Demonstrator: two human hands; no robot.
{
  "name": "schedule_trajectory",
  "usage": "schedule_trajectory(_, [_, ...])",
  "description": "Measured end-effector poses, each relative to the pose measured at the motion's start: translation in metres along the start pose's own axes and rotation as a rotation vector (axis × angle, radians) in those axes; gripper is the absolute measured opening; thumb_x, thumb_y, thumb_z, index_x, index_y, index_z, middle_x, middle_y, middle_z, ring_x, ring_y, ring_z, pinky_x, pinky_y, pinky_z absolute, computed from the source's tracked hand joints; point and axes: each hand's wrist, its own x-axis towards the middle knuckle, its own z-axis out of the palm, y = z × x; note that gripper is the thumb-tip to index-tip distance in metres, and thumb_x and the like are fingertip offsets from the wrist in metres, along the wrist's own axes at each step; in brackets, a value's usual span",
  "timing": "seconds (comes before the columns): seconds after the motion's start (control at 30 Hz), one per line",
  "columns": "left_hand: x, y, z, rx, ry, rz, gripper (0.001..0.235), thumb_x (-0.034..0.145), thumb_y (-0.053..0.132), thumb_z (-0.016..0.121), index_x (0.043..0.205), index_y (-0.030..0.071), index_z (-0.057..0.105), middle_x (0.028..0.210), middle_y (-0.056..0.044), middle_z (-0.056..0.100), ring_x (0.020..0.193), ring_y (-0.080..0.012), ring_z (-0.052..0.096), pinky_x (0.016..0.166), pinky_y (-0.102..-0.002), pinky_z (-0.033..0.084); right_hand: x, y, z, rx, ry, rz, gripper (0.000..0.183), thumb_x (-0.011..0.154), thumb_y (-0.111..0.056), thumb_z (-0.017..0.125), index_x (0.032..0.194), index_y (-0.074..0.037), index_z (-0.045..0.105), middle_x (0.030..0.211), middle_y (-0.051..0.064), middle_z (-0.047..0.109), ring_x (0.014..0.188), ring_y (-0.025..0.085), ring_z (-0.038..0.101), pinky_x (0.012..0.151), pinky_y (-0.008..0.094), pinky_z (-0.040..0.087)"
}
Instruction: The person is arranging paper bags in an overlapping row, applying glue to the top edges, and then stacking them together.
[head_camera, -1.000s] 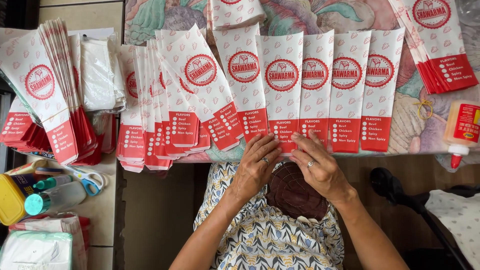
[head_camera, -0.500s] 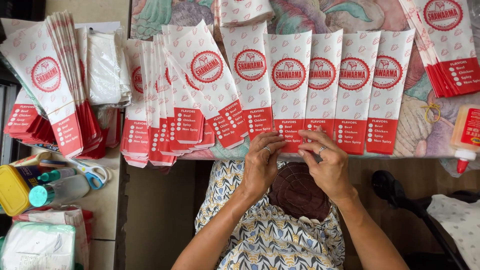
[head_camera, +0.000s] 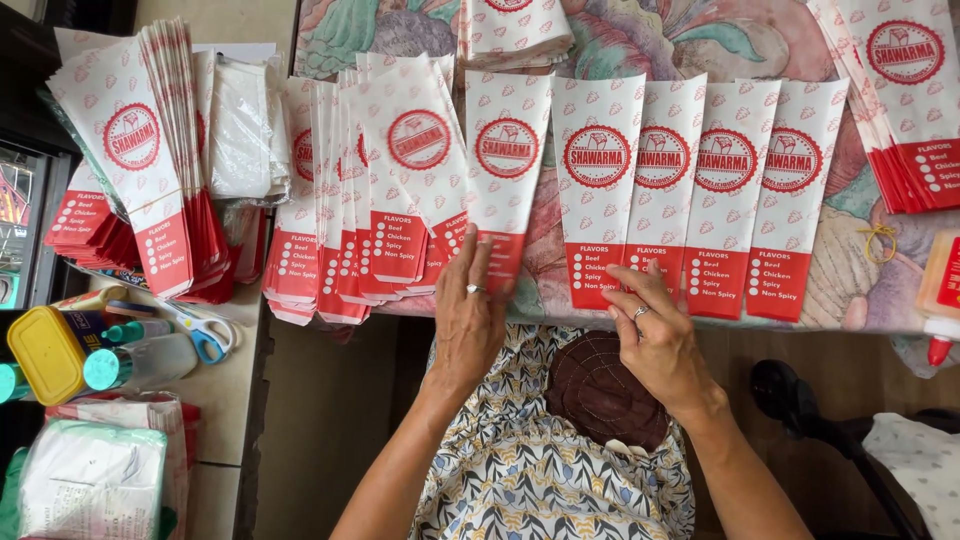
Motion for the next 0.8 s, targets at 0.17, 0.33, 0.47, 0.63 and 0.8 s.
schedule_trajectory(0.17, [0.002, -0.011, -0.045, 0.065, -0.055, -0.007, 0.045, 0.103, 0.019, 0.059, 0.145, 0.006, 0.051, 0.144, -0.020, 0.055, 0.129, -0.0372, 0.058, 0.108, -0.049, 0.045, 0.001, -0.003, -0.002, -0.017, 0.001, -0.015, 0.014, 0.093, 0.000, 0.069, 0.105, 0.000, 0.075, 0.130, 0.011, 0.069, 0.126, 0.031, 0.063, 0.123, 0.048, 0.033])
schedule_trajectory(0.33, [0.006, -0.017, -0.050, 0.294, -0.057, 0.014, 0.045, 0.099, 0.044, 0.064, 0.128, 0.010, 0.069, 0.133, -0.012, 0.066, 0.129, -0.0309, 0.056, 0.107, -0.049, 0.041, -0.001, 0.001, 0.002, -0.041, -0.011, -0.043, 0.013, 0.093, 0.002, 0.068, 0.103, 0.002, 0.075, 0.128, 0.013, 0.070, 0.126, 0.032, 0.064, 0.123, 0.050, 0.033])
schedule_trajectory(0.47, [0.011, 0.008, -0.033, 0.403, -0.116, 0.077, 0.045, 0.103, 0.047, 0.054, 0.125, 0.013, 0.072, 0.136, -0.011, 0.066, 0.136, -0.0326, 0.049, 0.114, -0.054, 0.030, -0.003, 0.005, 0.003, -0.071, -0.055, -0.068, 0.017, 0.094, 0.001, 0.065, 0.110, 0.002, 0.073, 0.134, 0.014, 0.065, 0.130, 0.034, 0.060, 0.122, 0.054, 0.034])
schedule_trajectory(0.63, [0.014, 0.036, -0.004, 0.298, -0.307, 0.080, 0.042, 0.107, 0.033, 0.046, 0.137, 0.009, 0.063, 0.147, -0.014, 0.058, 0.144, -0.0343, 0.043, 0.122, -0.058, 0.019, -0.001, -0.003, 0.002, -0.095, -0.097, -0.052, 0.019, 0.094, 0.005, 0.063, 0.110, 0.003, 0.071, 0.132, 0.017, 0.065, 0.129, 0.034, 0.059, 0.122, 0.055, 0.033])
schedule_trajectory(0.8, [0.029, 0.043, 0.007, 0.079, -0.344, 0.165, 0.057, 0.092, -0.011, 0.043, 0.145, 0.005, 0.054, 0.153, -0.018, 0.051, 0.146, -0.0339, 0.043, 0.123, -0.050, 0.030, 0.000, -0.004, 0.000, -0.140, -0.138, -0.062, 0.020, 0.096, 0.002, 0.059, 0.114, 0.002, 0.069, 0.134, 0.015, 0.063, 0.132, 0.033, 0.057, 0.122, 0.056, 0.034])
